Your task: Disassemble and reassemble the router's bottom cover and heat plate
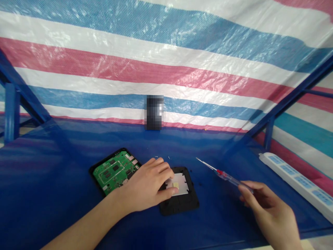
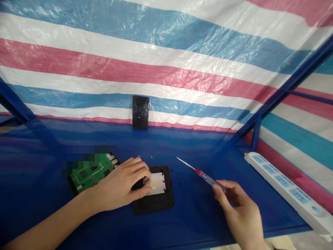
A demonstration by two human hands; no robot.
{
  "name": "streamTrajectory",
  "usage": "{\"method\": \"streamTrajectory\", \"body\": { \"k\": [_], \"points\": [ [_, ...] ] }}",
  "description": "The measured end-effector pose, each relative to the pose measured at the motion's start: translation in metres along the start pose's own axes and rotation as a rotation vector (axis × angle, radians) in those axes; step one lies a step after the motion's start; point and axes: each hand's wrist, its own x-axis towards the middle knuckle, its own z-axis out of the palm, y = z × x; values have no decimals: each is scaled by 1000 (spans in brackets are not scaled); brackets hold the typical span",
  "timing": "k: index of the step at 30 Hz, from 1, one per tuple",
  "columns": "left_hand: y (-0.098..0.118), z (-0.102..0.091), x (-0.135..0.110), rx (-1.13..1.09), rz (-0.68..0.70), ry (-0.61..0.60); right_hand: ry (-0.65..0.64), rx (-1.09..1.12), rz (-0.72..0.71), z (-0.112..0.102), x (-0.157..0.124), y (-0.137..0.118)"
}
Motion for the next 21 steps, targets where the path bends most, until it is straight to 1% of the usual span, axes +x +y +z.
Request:
{"method": "streamTrajectory", "body": {
  "k": [3,7,14,16,18,21],
  "points": [
    [0,0,-1,-1,10,1,-1,65,37,-1,8,-7],
    [0,1,-2,3,9,3,-7,27,31,1,19,-10],
    [-1,1,-1,-3,7,10,62,50,2,1,23,-13],
    [-1,1,-1,2,10,9,14,113,-28,3,23,-15],
    [-1,1,-1,5,10,0,-70,202,-46,6,23,-13],
    [-1,1,0,5,6,-7,-156,293,-5,13,25,-6]
  ]
}}
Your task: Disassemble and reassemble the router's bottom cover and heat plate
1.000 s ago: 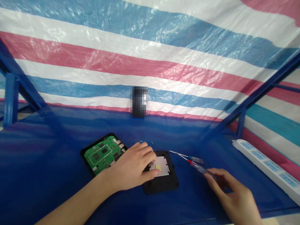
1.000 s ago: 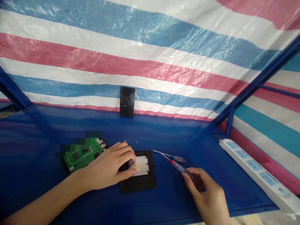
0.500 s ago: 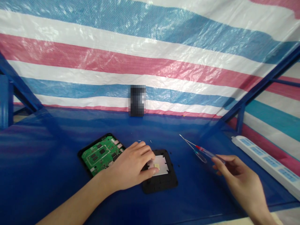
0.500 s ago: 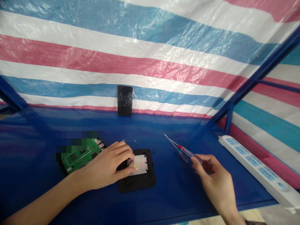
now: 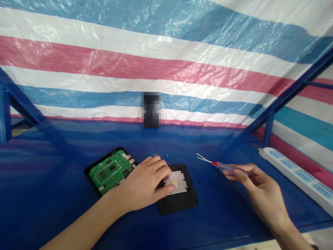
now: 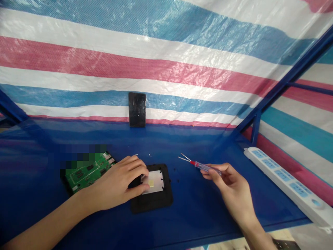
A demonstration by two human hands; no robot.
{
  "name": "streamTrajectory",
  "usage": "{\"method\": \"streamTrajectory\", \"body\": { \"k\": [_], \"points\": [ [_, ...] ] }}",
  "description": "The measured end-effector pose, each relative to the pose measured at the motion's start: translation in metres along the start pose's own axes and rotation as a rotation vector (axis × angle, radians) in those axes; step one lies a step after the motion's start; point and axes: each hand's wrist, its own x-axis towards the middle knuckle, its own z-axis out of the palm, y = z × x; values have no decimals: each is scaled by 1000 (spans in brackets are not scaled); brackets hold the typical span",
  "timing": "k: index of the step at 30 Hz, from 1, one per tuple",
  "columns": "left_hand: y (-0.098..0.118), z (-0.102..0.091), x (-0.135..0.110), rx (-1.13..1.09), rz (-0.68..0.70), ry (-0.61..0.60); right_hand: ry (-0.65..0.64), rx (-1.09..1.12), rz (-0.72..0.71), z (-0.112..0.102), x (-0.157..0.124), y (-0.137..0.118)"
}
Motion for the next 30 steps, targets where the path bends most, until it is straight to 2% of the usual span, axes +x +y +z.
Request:
{"method": "streamTrajectory", "body": {
  "k": [4,8,18,30],
  "points": [
    [-1,0,0,3,-4,1,35,3,37,2,0,9],
    [-1,0,0,-2,-3,-11,91,-21,22,3,-5,7],
    [1,0,0,14,1,8,25,-51,-13,6,-10,1],
    [0,2,1,63,20,25,68,-20,10,8,-8,1]
  ]
}}
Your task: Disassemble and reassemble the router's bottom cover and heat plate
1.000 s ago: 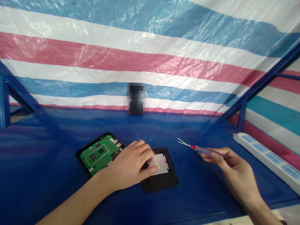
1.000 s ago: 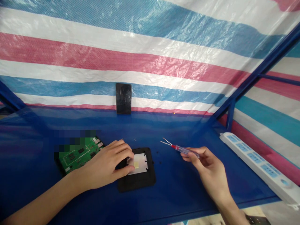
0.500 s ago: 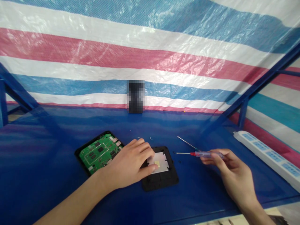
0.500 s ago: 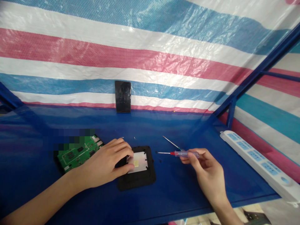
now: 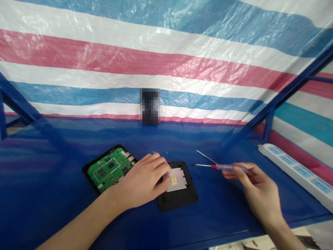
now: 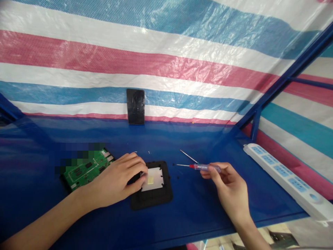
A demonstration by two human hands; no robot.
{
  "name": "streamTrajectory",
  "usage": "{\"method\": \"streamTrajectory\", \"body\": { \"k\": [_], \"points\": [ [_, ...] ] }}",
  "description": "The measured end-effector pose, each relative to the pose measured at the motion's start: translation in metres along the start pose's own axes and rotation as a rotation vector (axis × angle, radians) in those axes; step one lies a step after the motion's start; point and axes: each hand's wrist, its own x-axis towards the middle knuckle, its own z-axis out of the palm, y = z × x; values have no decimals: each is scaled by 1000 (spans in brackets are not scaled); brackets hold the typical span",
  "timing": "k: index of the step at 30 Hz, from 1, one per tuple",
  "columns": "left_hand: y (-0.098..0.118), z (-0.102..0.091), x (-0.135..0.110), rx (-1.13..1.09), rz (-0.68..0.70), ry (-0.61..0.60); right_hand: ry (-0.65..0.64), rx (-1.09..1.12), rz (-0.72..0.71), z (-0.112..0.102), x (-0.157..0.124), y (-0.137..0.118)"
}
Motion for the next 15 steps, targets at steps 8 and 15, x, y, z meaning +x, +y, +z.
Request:
{"method": "streamTrajectory", "body": {
  "k": [8,15],
  "points": [
    [-1,1,-1,-6,1,-5,1,-9,19,0,1,2],
    [-1,2,-1,-2,3,-2,22,-6,38,0,1,1]
  ]
}}
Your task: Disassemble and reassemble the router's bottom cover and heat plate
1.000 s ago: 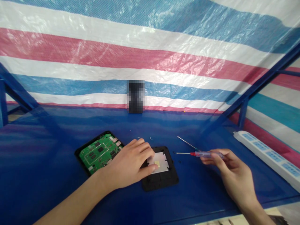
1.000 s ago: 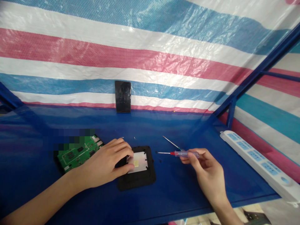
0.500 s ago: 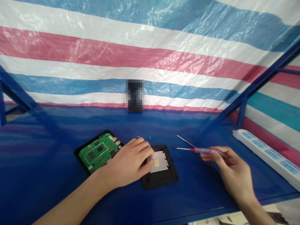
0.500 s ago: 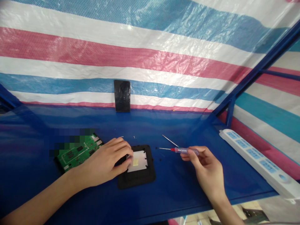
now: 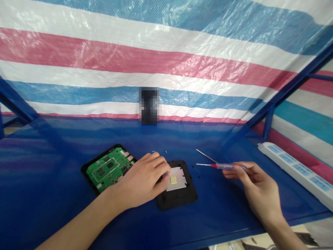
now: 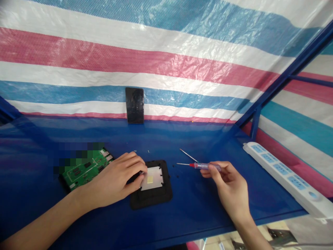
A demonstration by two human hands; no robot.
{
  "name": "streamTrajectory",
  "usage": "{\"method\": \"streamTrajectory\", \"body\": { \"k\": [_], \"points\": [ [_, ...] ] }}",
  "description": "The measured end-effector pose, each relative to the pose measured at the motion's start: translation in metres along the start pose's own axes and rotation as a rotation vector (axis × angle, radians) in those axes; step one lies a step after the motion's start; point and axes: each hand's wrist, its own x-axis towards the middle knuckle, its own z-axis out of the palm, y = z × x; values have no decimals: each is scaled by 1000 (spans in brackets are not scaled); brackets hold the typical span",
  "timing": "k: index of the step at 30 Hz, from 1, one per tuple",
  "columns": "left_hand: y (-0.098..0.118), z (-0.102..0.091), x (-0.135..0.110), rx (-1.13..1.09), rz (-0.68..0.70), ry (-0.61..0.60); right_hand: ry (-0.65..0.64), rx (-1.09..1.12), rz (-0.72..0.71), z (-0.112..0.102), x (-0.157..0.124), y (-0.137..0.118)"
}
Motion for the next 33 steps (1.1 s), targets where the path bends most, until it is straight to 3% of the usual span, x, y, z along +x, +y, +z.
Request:
{"method": "streamTrajectory", "body": {
  "k": [33],
  "points": [
    [0,-1,1,-17,-10,-21,-45,12,-20,-1,0,2]
  ]
}}
